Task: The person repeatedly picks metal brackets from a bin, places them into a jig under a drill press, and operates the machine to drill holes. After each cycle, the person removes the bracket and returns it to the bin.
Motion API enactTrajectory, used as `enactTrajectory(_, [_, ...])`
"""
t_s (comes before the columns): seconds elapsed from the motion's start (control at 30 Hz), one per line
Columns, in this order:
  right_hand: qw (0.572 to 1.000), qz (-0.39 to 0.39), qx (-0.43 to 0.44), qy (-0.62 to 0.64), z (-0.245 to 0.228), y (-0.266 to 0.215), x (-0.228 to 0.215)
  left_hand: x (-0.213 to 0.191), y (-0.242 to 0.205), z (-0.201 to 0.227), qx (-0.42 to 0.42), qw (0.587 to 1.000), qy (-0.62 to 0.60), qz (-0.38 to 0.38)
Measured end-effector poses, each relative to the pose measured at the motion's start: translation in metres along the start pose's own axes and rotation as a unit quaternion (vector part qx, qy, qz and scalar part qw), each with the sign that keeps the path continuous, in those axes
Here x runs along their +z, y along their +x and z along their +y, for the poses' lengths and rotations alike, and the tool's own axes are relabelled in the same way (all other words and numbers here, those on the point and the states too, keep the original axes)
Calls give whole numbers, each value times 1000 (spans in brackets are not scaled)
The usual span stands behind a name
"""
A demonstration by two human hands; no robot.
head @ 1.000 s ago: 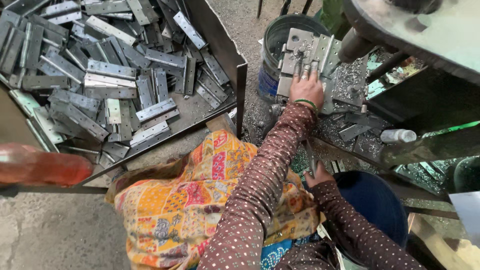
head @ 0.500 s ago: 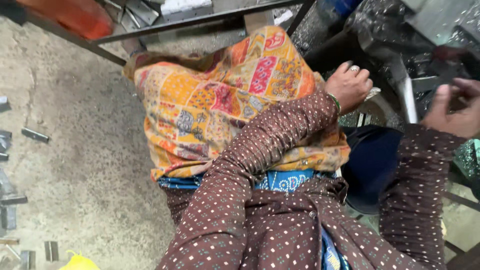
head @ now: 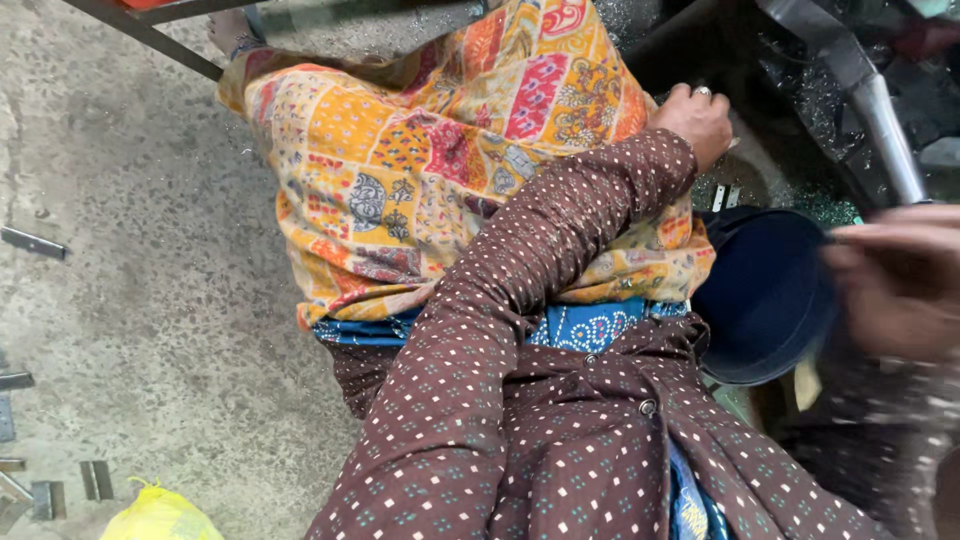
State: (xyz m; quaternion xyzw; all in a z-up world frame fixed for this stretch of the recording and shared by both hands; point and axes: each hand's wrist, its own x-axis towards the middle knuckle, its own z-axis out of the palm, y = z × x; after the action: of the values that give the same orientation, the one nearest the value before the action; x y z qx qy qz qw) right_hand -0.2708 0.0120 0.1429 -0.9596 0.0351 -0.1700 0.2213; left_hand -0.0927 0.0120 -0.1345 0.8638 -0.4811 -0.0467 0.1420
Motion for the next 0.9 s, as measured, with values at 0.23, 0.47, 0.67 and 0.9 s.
enactTrajectory(0.23, [962, -210, -146, 92, -40, 20, 81, 17, 2, 0, -12, 999, 43, 13])
enactTrajectory(0.47, [951, -221, -211, 49, -50, 24, 99, 27, 16, 3, -2, 999, 35, -7])
enactTrajectory(0.67, [940, -256, -220, 41, -52, 28, 101, 32, 16, 4, 0, 999, 32, -16])
enactTrajectory(0.9, [932, -272, -240, -25, -67, 35, 103, 18, 12, 4, 10, 997, 60, -45])
